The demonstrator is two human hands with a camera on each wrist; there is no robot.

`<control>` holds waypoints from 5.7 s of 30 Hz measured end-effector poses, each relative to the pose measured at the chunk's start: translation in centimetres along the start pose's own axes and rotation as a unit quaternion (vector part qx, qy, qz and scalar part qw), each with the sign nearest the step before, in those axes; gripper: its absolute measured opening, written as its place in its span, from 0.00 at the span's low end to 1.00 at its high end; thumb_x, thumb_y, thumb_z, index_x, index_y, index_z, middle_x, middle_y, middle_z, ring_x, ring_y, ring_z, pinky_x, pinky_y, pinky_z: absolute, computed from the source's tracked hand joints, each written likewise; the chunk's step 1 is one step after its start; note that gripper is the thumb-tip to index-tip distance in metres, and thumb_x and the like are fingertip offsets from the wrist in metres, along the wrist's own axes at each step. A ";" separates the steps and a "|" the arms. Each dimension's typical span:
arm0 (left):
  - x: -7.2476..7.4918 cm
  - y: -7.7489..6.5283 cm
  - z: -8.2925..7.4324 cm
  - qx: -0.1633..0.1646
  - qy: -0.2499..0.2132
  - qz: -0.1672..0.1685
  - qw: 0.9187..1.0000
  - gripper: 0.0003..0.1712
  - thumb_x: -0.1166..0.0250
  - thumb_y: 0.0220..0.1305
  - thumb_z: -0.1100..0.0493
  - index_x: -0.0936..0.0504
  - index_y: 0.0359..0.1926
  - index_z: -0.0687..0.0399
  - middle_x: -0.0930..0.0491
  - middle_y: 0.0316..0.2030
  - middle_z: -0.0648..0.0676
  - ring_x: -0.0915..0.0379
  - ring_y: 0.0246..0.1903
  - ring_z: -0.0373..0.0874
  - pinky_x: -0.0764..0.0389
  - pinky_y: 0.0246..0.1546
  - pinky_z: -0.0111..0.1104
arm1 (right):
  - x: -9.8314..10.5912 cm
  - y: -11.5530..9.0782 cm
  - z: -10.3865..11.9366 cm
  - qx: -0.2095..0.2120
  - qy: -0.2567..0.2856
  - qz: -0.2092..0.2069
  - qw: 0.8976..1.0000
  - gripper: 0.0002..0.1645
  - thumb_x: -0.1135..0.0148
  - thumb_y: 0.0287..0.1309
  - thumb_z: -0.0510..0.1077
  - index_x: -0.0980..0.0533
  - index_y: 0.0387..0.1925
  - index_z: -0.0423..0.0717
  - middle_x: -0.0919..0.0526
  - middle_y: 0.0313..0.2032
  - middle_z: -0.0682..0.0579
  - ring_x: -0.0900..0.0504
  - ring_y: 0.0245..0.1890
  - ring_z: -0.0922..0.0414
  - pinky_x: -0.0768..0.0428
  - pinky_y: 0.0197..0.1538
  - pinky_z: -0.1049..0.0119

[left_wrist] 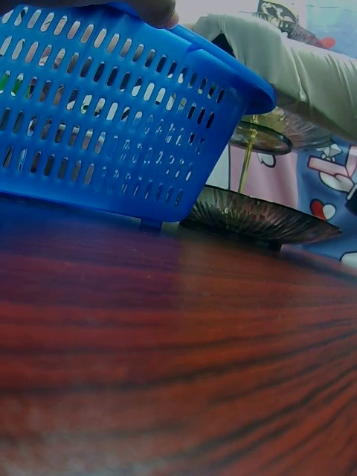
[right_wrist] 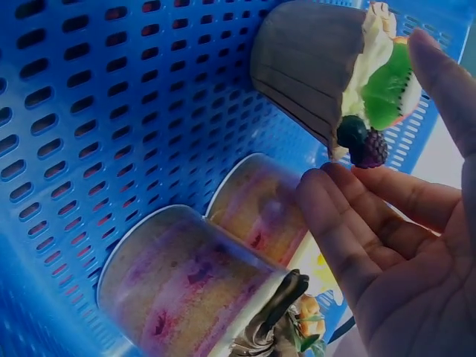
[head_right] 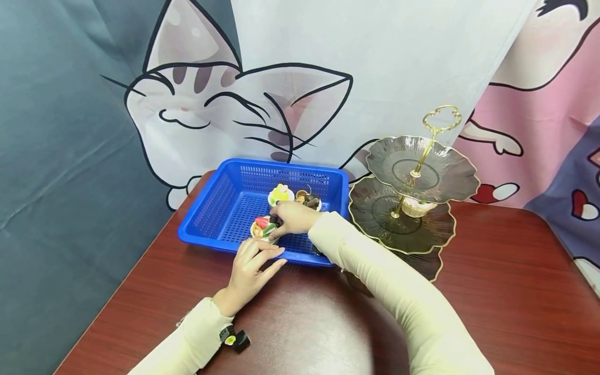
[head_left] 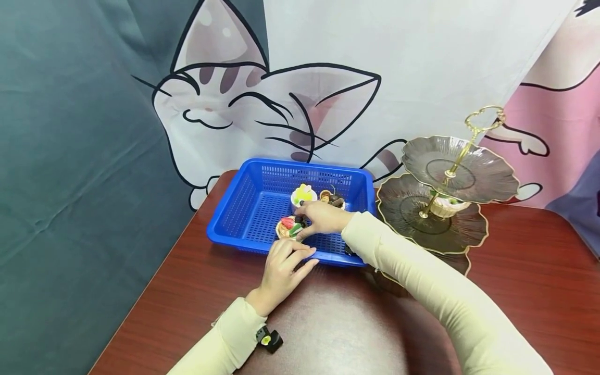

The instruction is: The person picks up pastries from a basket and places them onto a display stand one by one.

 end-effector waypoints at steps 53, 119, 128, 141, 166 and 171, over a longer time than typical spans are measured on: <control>0.1 -0.1 -0.1 -0.001 0.002 -0.004 1.000 0.12 0.32 0.59 0.51 0.14 0.35 0.56 0.19 0.33 0.51 0.24 0.36 0.44 0.28 0.40 0.35 | -1.3 1.5 -0.3 0.004 -0.021 0.011 1.000 0.25 0.28 0.45 0.53 0.22 0.40 0.41 0.20 0.34 0.53 0.25 0.32 0.60 0.23 0.43 0.65; 0.1 -0.2 -0.1 -0.004 -0.009 -0.022 1.000 0.13 0.35 0.62 0.51 0.14 0.35 0.56 0.21 0.32 0.52 0.25 0.33 0.45 0.30 0.38 0.35 | 6.5 -4.9 2.4 -0.107 0.001 -0.085 0.991 0.37 0.30 0.43 0.65 0.22 0.47 0.41 0.18 0.35 0.53 0.23 0.33 0.58 0.26 0.35 0.68; 0.1 -0.1 -0.2 -0.003 -0.008 -0.020 1.000 0.14 0.36 0.63 0.50 0.14 0.35 0.56 0.21 0.32 0.51 0.25 0.33 0.45 0.30 0.38 0.35 | 7.1 -6.5 2.8 -0.121 -0.005 -0.100 0.988 0.36 0.29 0.42 0.63 0.22 0.46 0.42 0.19 0.34 0.54 0.24 0.33 0.58 0.26 0.34 0.67; 0.1 0.0 -0.2 -0.006 -0.018 -0.027 0.999 0.11 0.32 0.60 0.53 0.14 0.34 0.57 0.21 0.31 0.52 0.25 0.32 0.46 0.30 0.37 0.35 | 8.2 -8.8 3.4 -0.106 -0.016 -0.129 0.986 0.36 0.28 0.39 0.61 0.21 0.46 0.42 0.18 0.35 0.52 0.24 0.34 0.58 0.27 0.34 0.67; 0.0 -0.2 -0.3 -0.002 -0.011 -0.024 1.000 0.14 0.36 0.64 0.50 0.14 0.34 0.57 0.20 0.31 0.52 0.25 0.32 0.45 0.30 0.36 0.35 | 9.1 -13.9 2.3 -0.127 -0.012 -0.156 0.979 0.32 0.27 0.39 0.62 0.21 0.41 0.45 0.21 0.31 0.55 0.26 0.30 0.59 0.29 0.34 0.66; 0.0 0.1 -0.2 -0.005 -0.011 -0.029 1.000 0.13 0.35 0.63 0.51 0.14 0.34 0.57 0.20 0.31 0.51 0.25 0.32 0.45 0.30 0.36 0.35 | 9.5 -15.0 2.0 -0.129 -0.014 -0.170 0.977 0.30 0.26 0.39 0.61 0.21 0.39 0.46 0.20 0.29 0.55 0.26 0.29 0.60 0.29 0.33 0.67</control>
Point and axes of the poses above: each hand's wrist, its own y-axis towards the middle knuckle, its own x-axis out of the back of the hand, z = x × y, the point moved 4 cm from there along y, towards the middle knuckle
